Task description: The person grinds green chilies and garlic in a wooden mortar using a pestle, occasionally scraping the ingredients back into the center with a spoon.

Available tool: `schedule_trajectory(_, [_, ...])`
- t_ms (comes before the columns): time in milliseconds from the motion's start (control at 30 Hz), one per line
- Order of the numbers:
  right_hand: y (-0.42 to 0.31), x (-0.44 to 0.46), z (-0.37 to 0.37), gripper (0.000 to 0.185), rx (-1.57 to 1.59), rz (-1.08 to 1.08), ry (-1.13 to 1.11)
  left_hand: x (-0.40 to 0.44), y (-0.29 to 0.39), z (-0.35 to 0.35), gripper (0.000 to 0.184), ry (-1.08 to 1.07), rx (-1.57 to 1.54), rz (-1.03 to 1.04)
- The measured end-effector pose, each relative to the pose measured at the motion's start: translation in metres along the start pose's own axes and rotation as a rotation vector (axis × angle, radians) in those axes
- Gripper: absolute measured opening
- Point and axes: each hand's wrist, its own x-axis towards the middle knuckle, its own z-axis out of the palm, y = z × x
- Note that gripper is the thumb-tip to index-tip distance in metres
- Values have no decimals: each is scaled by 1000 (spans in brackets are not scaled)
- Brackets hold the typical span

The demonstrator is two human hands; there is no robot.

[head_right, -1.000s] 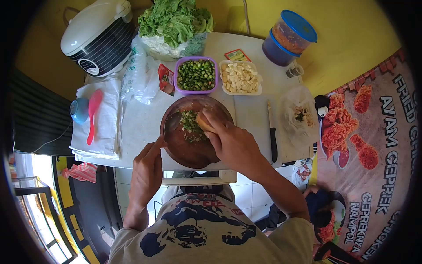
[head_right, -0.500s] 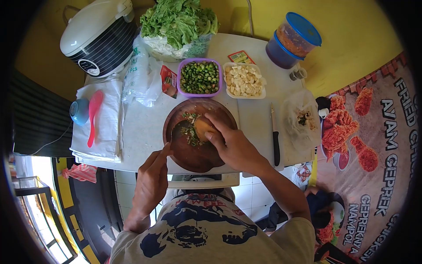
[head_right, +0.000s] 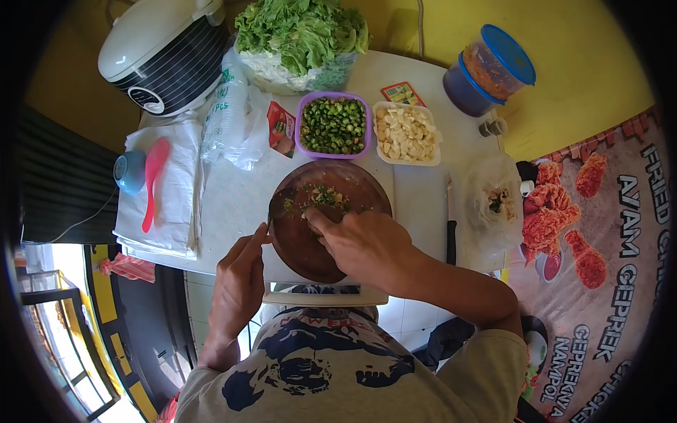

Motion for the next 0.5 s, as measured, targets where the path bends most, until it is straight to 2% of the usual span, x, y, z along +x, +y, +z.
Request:
schedule_trajectory(200, [35, -2, 5, 47, 205, -79, 114, -5, 2, 0, 54, -3, 18, 9])
schedule_trajectory(400, [7, 11, 12, 47, 39, -58, 146, -8, 2, 2, 53, -18, 17, -25])
schedule_trajectory(500, [1, 23, -2, 48, 47, -21, 14, -5, 4, -2, 52, -33, 15, -46])
